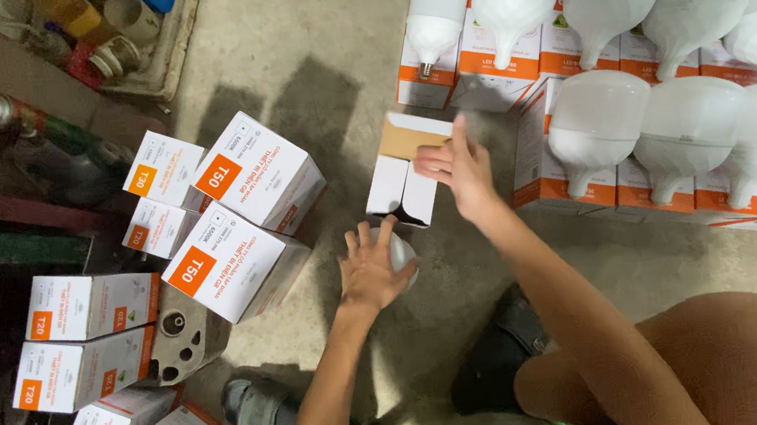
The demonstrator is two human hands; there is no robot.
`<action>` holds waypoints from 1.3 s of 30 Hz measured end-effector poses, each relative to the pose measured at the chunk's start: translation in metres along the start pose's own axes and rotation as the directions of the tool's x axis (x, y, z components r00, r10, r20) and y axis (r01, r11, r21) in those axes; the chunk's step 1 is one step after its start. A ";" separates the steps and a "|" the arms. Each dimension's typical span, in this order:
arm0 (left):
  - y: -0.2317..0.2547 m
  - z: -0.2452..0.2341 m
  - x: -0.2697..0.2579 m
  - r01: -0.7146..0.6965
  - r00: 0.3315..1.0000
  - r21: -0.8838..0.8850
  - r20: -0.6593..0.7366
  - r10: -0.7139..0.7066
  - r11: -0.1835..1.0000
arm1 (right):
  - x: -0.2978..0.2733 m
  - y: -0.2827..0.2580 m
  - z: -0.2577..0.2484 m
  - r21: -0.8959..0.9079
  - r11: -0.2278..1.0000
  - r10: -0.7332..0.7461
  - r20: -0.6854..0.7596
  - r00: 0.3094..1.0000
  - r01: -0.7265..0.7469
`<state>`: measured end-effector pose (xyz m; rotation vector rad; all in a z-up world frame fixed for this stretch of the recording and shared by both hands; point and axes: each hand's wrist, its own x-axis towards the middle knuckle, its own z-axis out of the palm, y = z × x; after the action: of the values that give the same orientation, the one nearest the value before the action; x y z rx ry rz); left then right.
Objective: The person picks up LED light bulbs from a floor arrangement and places them into individual cardboard boxes, closing the box flaps for each one.
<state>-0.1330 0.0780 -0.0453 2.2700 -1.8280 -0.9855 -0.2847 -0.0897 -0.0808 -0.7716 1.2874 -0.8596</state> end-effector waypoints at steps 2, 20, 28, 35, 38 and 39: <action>0.001 0.000 -0.003 -0.025 1.000 0.006 0.010 0.025 1.000 | 0.003 0.023 0.000 0.390 0.918 -0.159 0.202 0.966 0.069; -0.045 -0.081 -0.015 -0.341 0.853 -0.453 -0.517 0.069 0.824 | -0.056 0.065 -0.005 -0.636 0.344 -0.600 0.417 0.682 0.691; -0.010 -0.048 -0.001 -0.408 0.518 -0.029 -0.831 0.205 0.912 | -0.071 0.059 0.004 -0.577 0.523 -0.571 0.310 0.761 0.627; -0.005 -0.063 -0.009 -0.282 0.481 0.158 -0.830 0.283 0.946 | -0.069 0.074 0.034 -0.547 0.601 -0.558 0.235 0.796 0.583; -0.007 -0.070 -0.013 -0.174 0.488 0.168 -0.841 0.233 0.970 | -0.070 0.073 0.036 -0.635 0.586 -0.507 0.197 0.839 0.503; -0.009 -0.070 -0.015 -0.139 0.501 0.178 -0.836 0.225 0.974 | -0.072 0.072 0.036 -0.634 0.587 -0.507 0.197 0.839 0.504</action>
<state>-0.0907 0.0710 0.0133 1.9280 -1.5495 0.2959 -0.2465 0.0090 -0.1045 -1.7947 1.4105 -0.8313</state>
